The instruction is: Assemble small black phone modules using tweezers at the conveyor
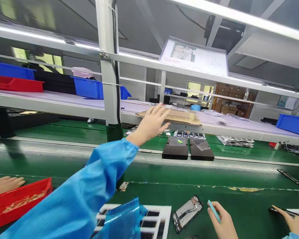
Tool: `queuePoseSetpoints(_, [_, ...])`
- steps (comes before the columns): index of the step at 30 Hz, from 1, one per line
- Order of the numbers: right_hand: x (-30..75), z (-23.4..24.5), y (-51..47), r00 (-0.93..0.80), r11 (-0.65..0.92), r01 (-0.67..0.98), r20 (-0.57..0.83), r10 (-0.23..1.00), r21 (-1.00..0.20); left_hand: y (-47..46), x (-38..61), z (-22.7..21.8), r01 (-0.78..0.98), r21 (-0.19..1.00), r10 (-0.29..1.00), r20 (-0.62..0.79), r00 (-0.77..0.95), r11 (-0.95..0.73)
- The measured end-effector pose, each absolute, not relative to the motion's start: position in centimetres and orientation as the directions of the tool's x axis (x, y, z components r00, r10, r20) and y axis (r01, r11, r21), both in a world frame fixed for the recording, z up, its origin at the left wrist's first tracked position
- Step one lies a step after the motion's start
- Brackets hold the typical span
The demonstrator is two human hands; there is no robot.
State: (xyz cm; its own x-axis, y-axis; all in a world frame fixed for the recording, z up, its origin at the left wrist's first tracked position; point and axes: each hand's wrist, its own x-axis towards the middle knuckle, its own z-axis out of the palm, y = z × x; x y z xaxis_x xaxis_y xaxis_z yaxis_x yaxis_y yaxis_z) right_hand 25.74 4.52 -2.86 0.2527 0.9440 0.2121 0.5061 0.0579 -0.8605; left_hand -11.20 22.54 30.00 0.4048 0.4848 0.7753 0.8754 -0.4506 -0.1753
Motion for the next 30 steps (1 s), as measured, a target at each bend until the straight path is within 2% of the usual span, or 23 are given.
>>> queuePoseSetpoints(4, [26.6, -0.8, 1.8, 0.289, 0.050, 0.491, 0.216, 0.933, -0.870, 25.1, -8.0, 31.5, 0.870, -0.160, 0.559, 0.710, 0.429, -0.466])
queuePoseSetpoints(9, [27.2, 5.1, 1.7, 0.206, 0.149, 0.466, 0.270, 0.941, -0.872, 22.6, -2.5, 31.3, 0.794, -0.167, 0.515, 0.680, 0.523, -0.585])
queuePoseSetpoints(12, [26.5, 7.7, 2.8, 0.160, 0.203, 0.460, 0.306, 0.939, -0.864, 20.7, -3.3, 33.3, 0.739, -0.164, 0.481, 0.664, 0.572, -0.653])
queuePoseSetpoints(15, [25.5, 9.9, 3.5, 0.181, 0.246, 0.440, 0.354, 0.918, -0.864, 20.3, -6.8, 34.6, 0.728, -0.150, 0.519, 0.606, 0.603, -0.669])
queuePoseSetpoints(18, [24.0, 12.8, 4.6, 0.238, 0.375, 0.293, 0.447, 0.862, -0.879, 20.9, -8.8, 33.9, 0.709, -0.140, 0.556, 0.525, 0.645, -0.691])
queuePoseSetpoints(20, [22.8, 14.9, 5.8, 0.232, 0.441, 0.170, 0.471, 0.851, -0.881, 21.1, -8.3, 32.7, 0.715, -0.135, 0.562, 0.526, 0.638, -0.686])
queuePoseSetpoints(26, [18.9, 20.1, 10.4, 0.157, 0.460, -0.023, 0.451, 0.878, -0.888, 18.9, -1.3, 30.1, 0.766, -0.164, 0.533, 0.628, 0.567, -0.622])
queuePoseSetpoints(30, [17.9, 22.2, 12.1, 0.213, 0.499, -0.132, 0.467, 0.858, -0.857, 16.5, 2.0, 30.3, 0.705, -0.194, 0.465, 0.629, 0.623, -0.682])
